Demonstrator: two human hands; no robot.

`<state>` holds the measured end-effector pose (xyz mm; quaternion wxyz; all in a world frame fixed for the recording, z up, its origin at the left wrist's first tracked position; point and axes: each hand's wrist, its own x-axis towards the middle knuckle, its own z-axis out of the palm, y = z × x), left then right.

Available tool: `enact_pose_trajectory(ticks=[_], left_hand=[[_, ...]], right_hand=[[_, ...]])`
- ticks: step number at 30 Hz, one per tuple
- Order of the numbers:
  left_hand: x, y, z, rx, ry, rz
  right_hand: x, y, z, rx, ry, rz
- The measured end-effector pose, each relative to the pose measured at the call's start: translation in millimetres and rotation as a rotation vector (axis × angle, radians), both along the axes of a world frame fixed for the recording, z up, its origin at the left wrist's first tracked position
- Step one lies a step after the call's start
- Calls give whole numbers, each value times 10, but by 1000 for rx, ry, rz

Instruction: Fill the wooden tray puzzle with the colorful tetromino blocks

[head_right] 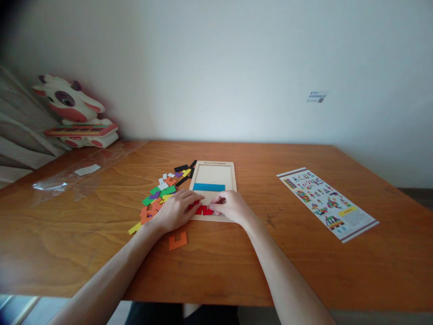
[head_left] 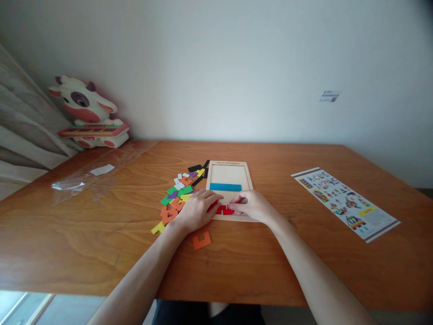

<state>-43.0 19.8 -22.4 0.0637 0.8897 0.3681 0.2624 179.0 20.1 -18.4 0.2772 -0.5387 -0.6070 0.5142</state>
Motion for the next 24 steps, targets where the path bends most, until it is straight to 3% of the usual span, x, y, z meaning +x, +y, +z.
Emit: enact_pose_trajectory(ticks=[8,16,24], left_hand=[[1,11,5,-6,-5,-7],[9,7,10,-5,-51,-17],[-65,5,71,22,-20,-43]], right_hand=[[-71,-64,66,85,-160,-37],[-72,-79,51,91,-106,-9],[-47,-28,79,356,-290,-26]])
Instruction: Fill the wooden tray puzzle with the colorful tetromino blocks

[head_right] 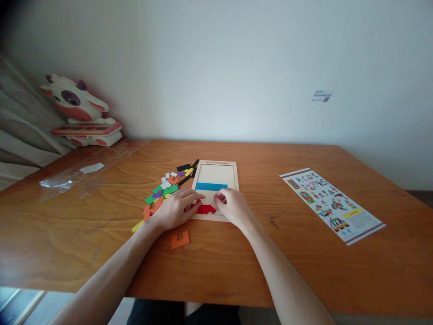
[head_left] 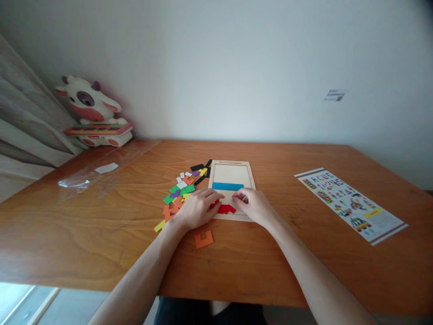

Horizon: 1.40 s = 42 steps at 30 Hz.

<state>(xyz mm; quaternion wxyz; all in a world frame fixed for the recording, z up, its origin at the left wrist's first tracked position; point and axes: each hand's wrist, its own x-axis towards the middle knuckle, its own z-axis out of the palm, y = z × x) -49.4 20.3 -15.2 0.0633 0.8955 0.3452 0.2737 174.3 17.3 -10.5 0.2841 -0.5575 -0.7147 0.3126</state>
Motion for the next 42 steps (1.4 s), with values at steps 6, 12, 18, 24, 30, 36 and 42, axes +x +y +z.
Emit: enact_pose_trajectory(ticks=[6,12,18,24,30,36,42], left_hand=[[-72,12,25,37,56,-54],[-47,2,2,9,68,-61],[-46,5,14,6,54,-76],[-39,-1,1,1,53,-56],[-42,-7,8,-6,63,-58],[-53,-6,-12,-9,63,-73],[-52,-2,-9,-36,73,-76]], right_hand=[[78,2,-10,-13,-1,183],[47,-35,52,-48,-11,253],[138,-3,43,-28,-47,291],[85,-30,28,-1,-40,276],[9,-41,-17,25,-40,213],[26,-39,-22,14,-58,204],[26,-45,-14,31,-84,201]])
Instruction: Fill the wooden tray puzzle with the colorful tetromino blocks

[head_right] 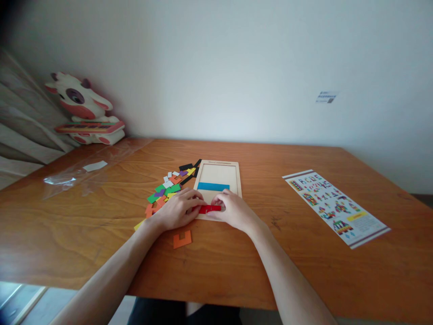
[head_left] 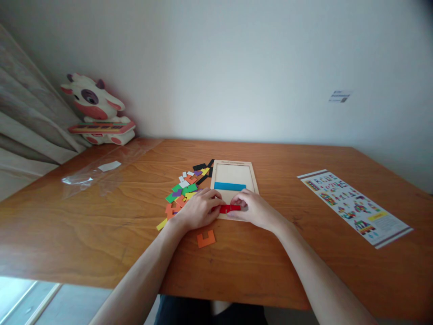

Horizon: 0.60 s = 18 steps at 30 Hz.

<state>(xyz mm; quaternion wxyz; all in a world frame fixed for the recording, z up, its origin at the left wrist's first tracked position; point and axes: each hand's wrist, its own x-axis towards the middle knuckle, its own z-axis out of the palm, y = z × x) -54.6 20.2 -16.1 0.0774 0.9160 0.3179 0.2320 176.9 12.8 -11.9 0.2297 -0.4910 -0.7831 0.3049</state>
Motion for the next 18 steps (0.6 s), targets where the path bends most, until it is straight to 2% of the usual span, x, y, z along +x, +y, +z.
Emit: enact_pose_trajectory(ticks=[4,11,18], left_hand=[[-3,2,-2,-11,-1,-4],[8,0,2,-19,-1,4],[9,0,-8,-18,-3,0]], right_hand=[[24,34,3,-57,18,-18],[8,52,-77,-49,65,-33],[-55,35,-93,-140,187,-54]])
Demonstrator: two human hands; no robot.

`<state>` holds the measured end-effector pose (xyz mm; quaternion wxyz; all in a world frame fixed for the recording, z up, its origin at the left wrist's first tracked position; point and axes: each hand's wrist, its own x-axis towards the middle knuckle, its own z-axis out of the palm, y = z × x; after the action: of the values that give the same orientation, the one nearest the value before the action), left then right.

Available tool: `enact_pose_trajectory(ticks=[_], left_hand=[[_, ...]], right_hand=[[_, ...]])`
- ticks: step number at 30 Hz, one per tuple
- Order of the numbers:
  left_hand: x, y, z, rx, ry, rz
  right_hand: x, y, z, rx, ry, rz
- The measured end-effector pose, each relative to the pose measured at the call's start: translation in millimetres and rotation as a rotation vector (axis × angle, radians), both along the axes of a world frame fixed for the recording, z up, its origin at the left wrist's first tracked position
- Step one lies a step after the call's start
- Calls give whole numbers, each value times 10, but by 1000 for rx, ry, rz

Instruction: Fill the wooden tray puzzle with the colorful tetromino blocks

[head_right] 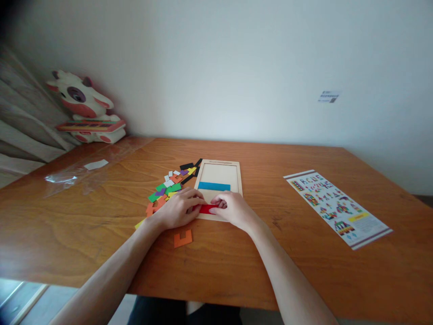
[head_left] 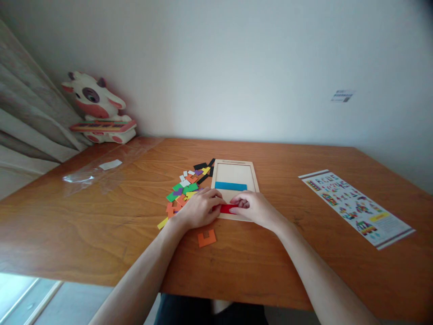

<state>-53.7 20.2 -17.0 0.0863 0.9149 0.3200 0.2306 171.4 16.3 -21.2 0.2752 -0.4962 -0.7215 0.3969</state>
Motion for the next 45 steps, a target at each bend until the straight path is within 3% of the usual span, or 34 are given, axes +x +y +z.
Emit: enact_pose_trajectory(ticks=[6,11,15,20,28,38,45], left_hand=[[-44,15,44,32,34,39],[-305,15,238,85,206,354],[-639,34,342,-45,306,511],[-892,102,307,-213,254,487],[-943,145,260,-289,185,453],[-891,159,263,-315,-43,465],[-680,133,243,-258,-392,485]], right_hand=[[-4,-5,24,63,-9,-36],[26,1,95,135,-59,-22],[62,24,107,147,-55,-46],[81,46,97,146,-43,-66],[81,52,91,145,-42,-71],[93,49,129,125,-55,-84],[54,36,131,164,-12,-92]])
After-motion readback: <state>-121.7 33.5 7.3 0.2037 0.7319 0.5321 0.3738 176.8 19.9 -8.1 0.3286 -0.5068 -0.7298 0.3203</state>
